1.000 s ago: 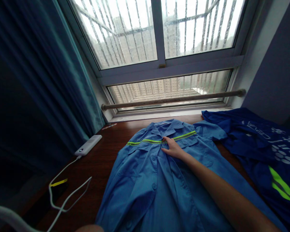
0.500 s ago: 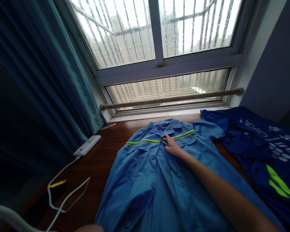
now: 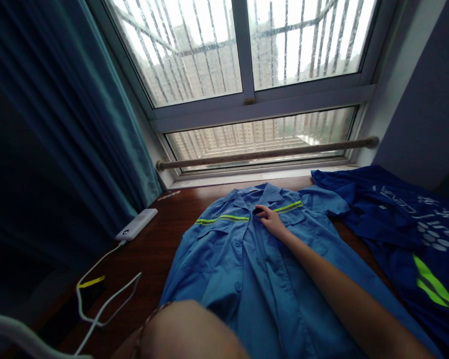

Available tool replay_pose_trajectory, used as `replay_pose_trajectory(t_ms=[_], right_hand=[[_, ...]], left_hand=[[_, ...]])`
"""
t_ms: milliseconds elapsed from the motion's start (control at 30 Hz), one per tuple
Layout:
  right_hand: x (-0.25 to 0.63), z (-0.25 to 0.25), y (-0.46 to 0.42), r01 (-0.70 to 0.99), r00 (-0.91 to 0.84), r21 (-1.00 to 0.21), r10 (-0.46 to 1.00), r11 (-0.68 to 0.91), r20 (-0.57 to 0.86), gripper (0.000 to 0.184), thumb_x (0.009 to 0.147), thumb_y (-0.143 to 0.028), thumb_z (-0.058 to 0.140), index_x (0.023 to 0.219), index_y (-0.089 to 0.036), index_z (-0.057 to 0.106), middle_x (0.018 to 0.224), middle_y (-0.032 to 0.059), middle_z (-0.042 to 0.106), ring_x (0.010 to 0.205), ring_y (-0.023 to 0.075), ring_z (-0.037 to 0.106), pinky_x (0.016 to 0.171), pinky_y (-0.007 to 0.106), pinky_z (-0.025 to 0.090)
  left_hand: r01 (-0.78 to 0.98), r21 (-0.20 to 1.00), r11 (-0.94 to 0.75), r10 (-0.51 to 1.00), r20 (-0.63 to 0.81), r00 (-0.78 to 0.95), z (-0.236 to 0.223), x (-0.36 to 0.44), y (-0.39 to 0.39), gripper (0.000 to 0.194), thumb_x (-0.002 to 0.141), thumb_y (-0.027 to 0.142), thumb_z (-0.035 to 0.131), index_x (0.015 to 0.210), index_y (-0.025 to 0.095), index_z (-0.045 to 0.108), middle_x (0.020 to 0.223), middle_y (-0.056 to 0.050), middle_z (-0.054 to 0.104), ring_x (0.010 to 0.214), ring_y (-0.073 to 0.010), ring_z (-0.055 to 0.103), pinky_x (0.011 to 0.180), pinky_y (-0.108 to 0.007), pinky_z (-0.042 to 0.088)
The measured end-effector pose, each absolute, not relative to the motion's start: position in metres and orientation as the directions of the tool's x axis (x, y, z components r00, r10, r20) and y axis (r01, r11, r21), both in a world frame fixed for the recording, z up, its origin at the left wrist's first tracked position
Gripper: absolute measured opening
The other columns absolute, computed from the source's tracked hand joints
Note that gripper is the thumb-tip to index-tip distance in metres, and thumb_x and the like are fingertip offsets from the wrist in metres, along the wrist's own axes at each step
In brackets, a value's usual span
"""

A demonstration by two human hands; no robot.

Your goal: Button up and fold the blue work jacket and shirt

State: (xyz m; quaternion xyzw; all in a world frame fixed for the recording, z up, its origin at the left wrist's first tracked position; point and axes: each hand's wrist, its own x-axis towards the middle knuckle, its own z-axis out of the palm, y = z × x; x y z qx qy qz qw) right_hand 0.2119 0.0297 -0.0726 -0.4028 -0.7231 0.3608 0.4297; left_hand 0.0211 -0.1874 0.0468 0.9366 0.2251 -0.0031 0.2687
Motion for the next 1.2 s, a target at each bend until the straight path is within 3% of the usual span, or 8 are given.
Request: replay_pose_trajectory(t_ms=[67,133,200,300,533,733,933,1200], right_hand=[[0.213,-0.074,0.033,0.173,-0.288,-0.919,0.910,0.354,0.297,0.052,0.067,-0.007,0.040,0.118,-0.020,0.044,0.087,0.0013,0.066,0.083,0.0160,0.062,0.076,0.030,0.047],[0.213,-0.075,0.035,0.018,-0.288,-0.962,0.923,0.273,0.257,0.055,0.066,-0.008,0.041,0.120,-0.019,0.042,0.085,0.0014,0.067,0.084,0.0168,0.062,0.076,0.031,0.048],[0.213,-0.075,0.037,-0.098,-0.285,-0.974,0.932,0.205,0.225,0.058,0.063,-0.009,0.043,0.120,-0.018,0.040,0.083,0.0017,0.067,0.080,0.0176,0.063,0.074,0.032,0.050],[0.213,-0.077,0.039,-0.171,-0.268,-0.973,0.943,0.153,0.195,0.060,0.060,-0.009,0.045,0.119,-0.018,0.041,0.082,0.0018,0.067,0.075,0.0179,0.064,0.072,0.033,0.051],[0.212,-0.078,0.043,-0.268,-0.270,-0.953,0.939,0.140,0.214,0.052,0.058,-0.008,0.046,0.109,-0.018,0.045,0.086,0.0035,0.066,0.081,0.0181,0.063,0.073,0.033,0.050],[0.210,-0.072,0.042,-0.287,-0.271,-0.948,0.938,0.135,0.215,0.047,0.059,-0.009,0.047,0.106,-0.017,0.045,0.090,0.0047,0.065,0.080,0.0170,0.062,0.072,0.030,0.049],[0.207,-0.069,0.039,0.006,-0.238,-0.931,0.905,0.365,0.354,0.036,0.079,-0.019,0.036,0.114,-0.016,0.043,0.097,0.0075,0.063,0.074,0.0156,0.062,0.059,0.027,0.050],[0.202,-0.070,0.023,0.334,-0.283,-0.665,0.744,0.668,0.606,0.034,0.077,-0.006,0.037,0.103,-0.017,0.055,0.100,0.0090,0.059,0.100,0.0177,0.049,0.088,0.031,0.039]], left_hand=[[0.514,0.490,-0.704,0.555,-0.073,0.829,0.041,0.038,-0.142,0.039,0.074,0.048,0.044,0.100,0.025,0.062,0.093,-0.004,0.064,0.084,-0.0173,0.061,0.065,-0.025,0.049],[0.713,0.495,-0.497,0.833,0.043,0.552,0.029,0.056,-0.093,0.033,0.078,0.039,0.042,0.097,0.019,0.061,0.091,-0.005,0.064,0.082,-0.0168,0.060,0.072,-0.026,0.046],[0.786,0.483,-0.387,0.912,0.073,0.405,0.012,0.069,-0.046,0.029,0.082,0.028,0.037,0.097,0.013,0.058,0.093,-0.010,0.063,0.083,-0.0175,0.059,0.073,-0.028,0.045],[0.866,0.481,-0.135,0.991,0.066,0.117,-0.014,0.070,0.005,0.018,0.071,0.019,0.054,0.087,0.012,0.057,0.086,-0.010,0.063,0.082,-0.0196,0.058,0.071,-0.028,0.043],[0.816,0.578,-0.022,0.999,-0.016,0.038,-0.042,0.051,0.045,0.021,0.056,0.016,0.069,0.068,0.015,0.052,0.067,-0.004,0.061,0.064,-0.0175,0.060,0.055,-0.023,0.043],[0.612,0.790,0.033,0.977,-0.155,0.148,-0.036,0.045,0.051,0.022,0.061,0.026,0.068,0.062,0.014,0.050,0.046,0.000,0.056,0.042,-0.0156,0.057,0.043,-0.025,0.045],[0.285,0.957,0.059,0.975,-0.116,0.190,-0.034,0.054,0.046,0.026,0.066,0.030,0.066,0.076,0.014,0.049,0.060,-0.005,0.064,0.058,-0.0180,0.064,0.056,-0.031,0.052],[0.079,0.995,-0.054,0.994,0.047,0.094,-0.063,0.056,0.030,0.026,0.065,0.033,0.064,0.076,0.015,0.049,0.063,-0.002,0.064,0.057,-0.0150,0.062,0.060,-0.030,0.052]])
